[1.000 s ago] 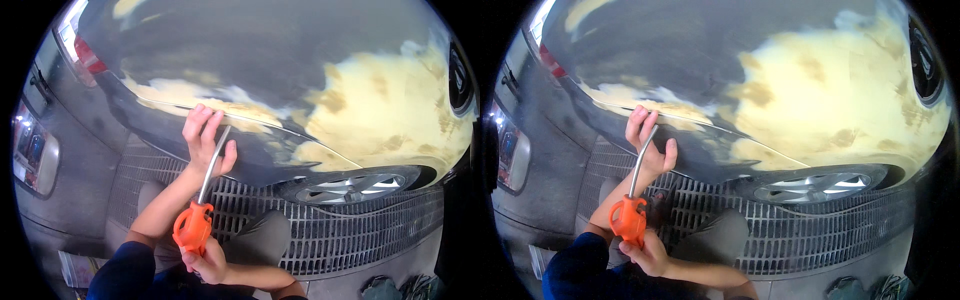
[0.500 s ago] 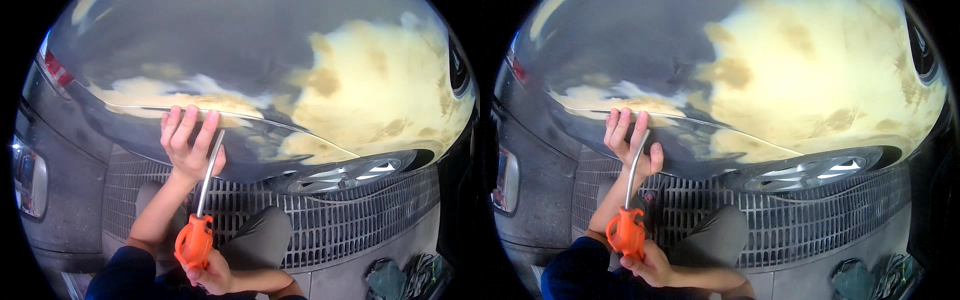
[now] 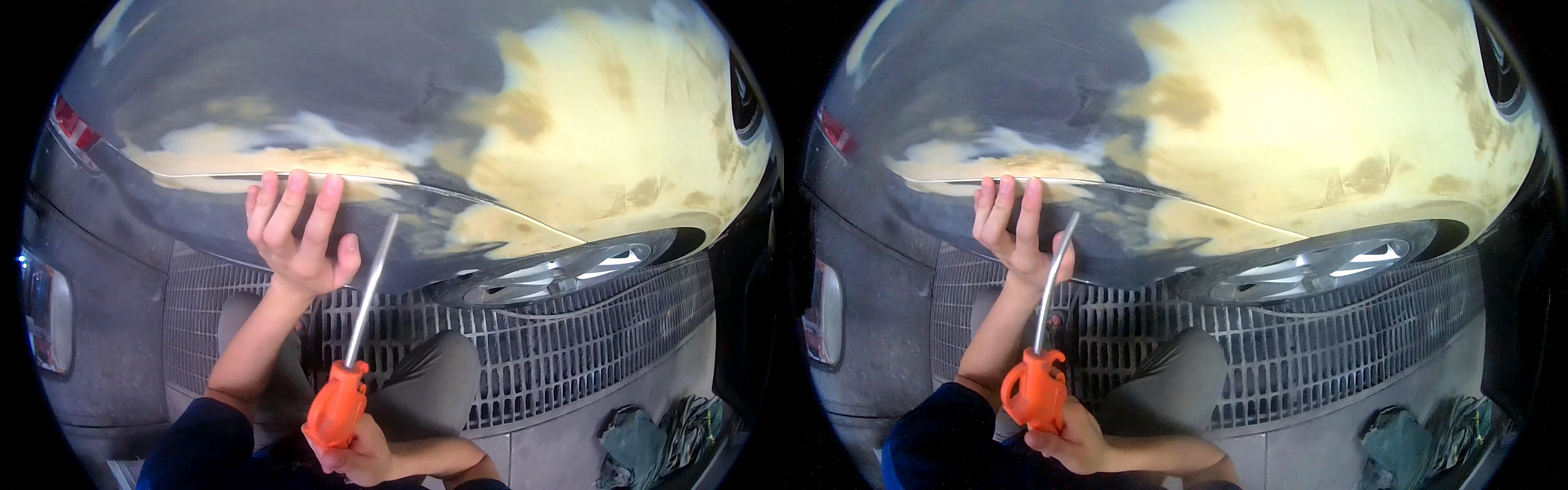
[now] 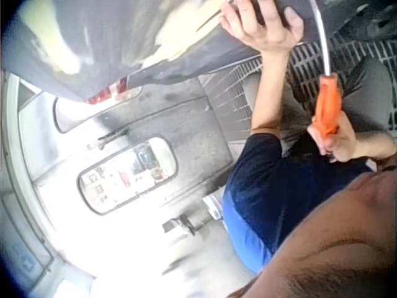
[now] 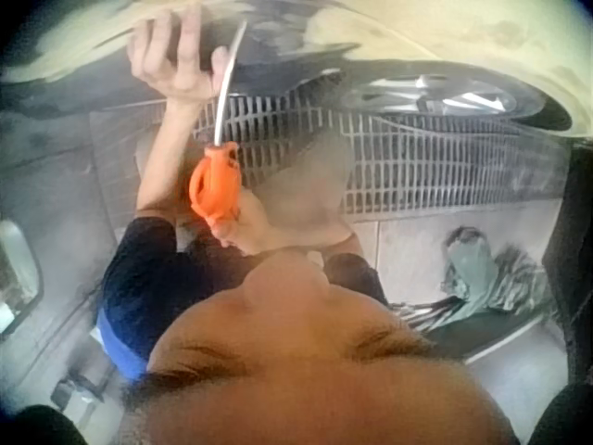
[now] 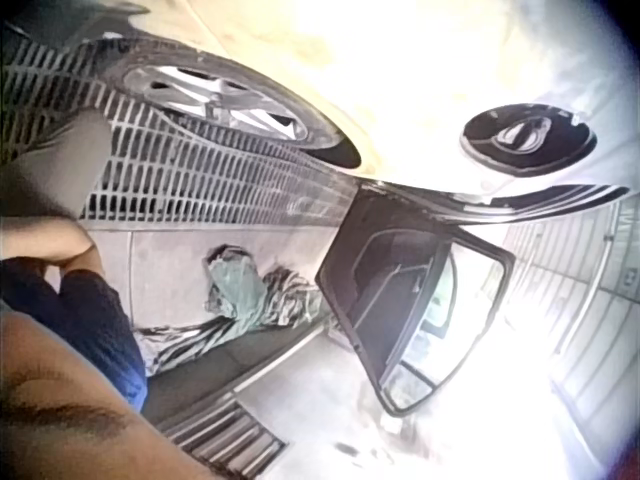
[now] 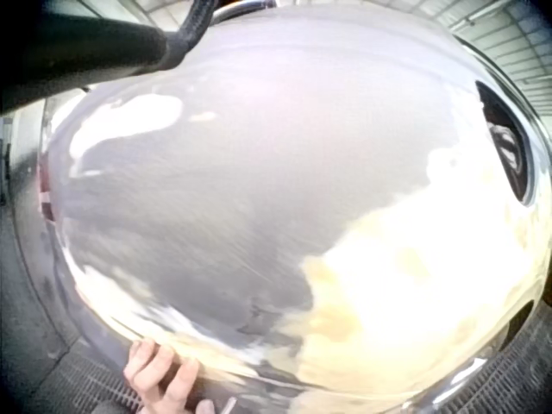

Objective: The person uses a screwdriver to spread a yellow filler substance along the rear bumper and wheel arch of a silver car. They work methodically along the seams and edges, smoothing the material into the surface.

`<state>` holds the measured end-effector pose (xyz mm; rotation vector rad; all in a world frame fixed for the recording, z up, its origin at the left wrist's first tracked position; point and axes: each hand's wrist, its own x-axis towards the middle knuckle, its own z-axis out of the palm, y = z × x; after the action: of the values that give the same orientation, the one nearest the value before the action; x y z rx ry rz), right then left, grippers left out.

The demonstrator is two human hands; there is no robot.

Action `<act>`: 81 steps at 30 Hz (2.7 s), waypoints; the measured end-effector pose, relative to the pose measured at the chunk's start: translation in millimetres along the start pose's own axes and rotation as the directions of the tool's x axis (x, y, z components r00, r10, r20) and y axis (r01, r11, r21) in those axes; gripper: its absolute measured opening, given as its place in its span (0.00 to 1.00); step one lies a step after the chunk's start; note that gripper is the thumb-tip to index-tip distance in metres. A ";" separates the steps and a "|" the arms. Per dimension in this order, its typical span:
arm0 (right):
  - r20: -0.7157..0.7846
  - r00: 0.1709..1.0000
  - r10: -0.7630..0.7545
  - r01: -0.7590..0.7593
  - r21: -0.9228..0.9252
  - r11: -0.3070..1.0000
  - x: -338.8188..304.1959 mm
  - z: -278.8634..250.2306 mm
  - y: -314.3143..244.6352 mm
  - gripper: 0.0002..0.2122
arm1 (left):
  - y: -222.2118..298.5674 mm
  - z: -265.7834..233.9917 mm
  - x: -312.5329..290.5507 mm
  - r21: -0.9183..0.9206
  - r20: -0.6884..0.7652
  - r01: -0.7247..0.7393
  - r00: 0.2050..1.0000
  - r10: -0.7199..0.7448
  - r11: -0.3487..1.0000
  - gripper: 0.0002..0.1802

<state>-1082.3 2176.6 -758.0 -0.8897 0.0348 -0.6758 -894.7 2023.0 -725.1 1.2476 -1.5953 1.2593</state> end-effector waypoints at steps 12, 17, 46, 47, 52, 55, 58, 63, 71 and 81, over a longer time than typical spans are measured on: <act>-0.043 0.998 -0.056 0.055 -0.018 0.998 -7.2 -4.3 0.1 0.20 | -1.7 -2.0 -0.6 0.021 0.022 -0.017 1.000 0.016 1.000 0.29; -0.060 0.994 -0.086 0.084 -0.040 0.996 -9.1 -5.7 -1.5 0.20 | -0.7 -2.1 0.4 0.025 0.012 -0.021 1.000 0.021 0.999 0.30; -0.252 0.948 -0.193 0.213 0.054 0.976 -30.6 -15.1 -9.3 0.22 | 8.2 -3.2 11.2 0.031 0.017 -0.059 0.998 0.059 0.998 0.31; -0.253 0.945 -0.209 0.230 0.059 0.971 -29.6 -15.8 -11.3 0.22 | 8.6 -3.4 11.5 0.033 0.019 -0.061 0.998 0.060 0.998 0.31; -0.260 0.917 -0.301 0.323 0.046 0.945 -23.3 -18.5 -17.6 0.23 | 9.3 -2.5 12.3 0.029 0.018 -0.063 0.998 0.063 0.998 0.31; -0.265 0.919 -0.291 0.313 0.043 0.949 -23.5 -20.4 -19.1 0.24 | 9.8 -3.6 12.4 0.026 0.018 -0.067 0.998 0.066 0.997 0.31; -0.278 0.928 -0.249 0.272 0.044 0.961 -28.0 -24.4 -22.3 0.25 | 10.2 -6.0 14.5 0.003 0.024 -0.082 0.996 0.082 0.997 0.32; -0.286 0.909 -0.304 0.325 0.028 0.945 -30.5 -30.4 -26.7 0.27 | 16.6 -2.2 13.5 -0.036 0.013 -0.080 0.997 0.080 0.996 0.32; -0.310 0.883 -0.354 0.387 0.050 0.921 -30.9 -37.4 -28.3 0.27 | 16.1 -0.2 9.4 0.010 0.030 -0.097 0.995 0.096 0.995 0.32; -0.408 0.858 -0.313 0.390 0.119 0.913 -35.2 -40.7 -28.0 0.16 | 14.8 2.1 14.6 0.029 0.020 -0.155 0.988 0.154 0.988 0.32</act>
<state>-1137.2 2155.3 -772.3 -0.5624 0.1524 -1.1746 -912.7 2018.1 -715.6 1.1746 -1.7185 1.3761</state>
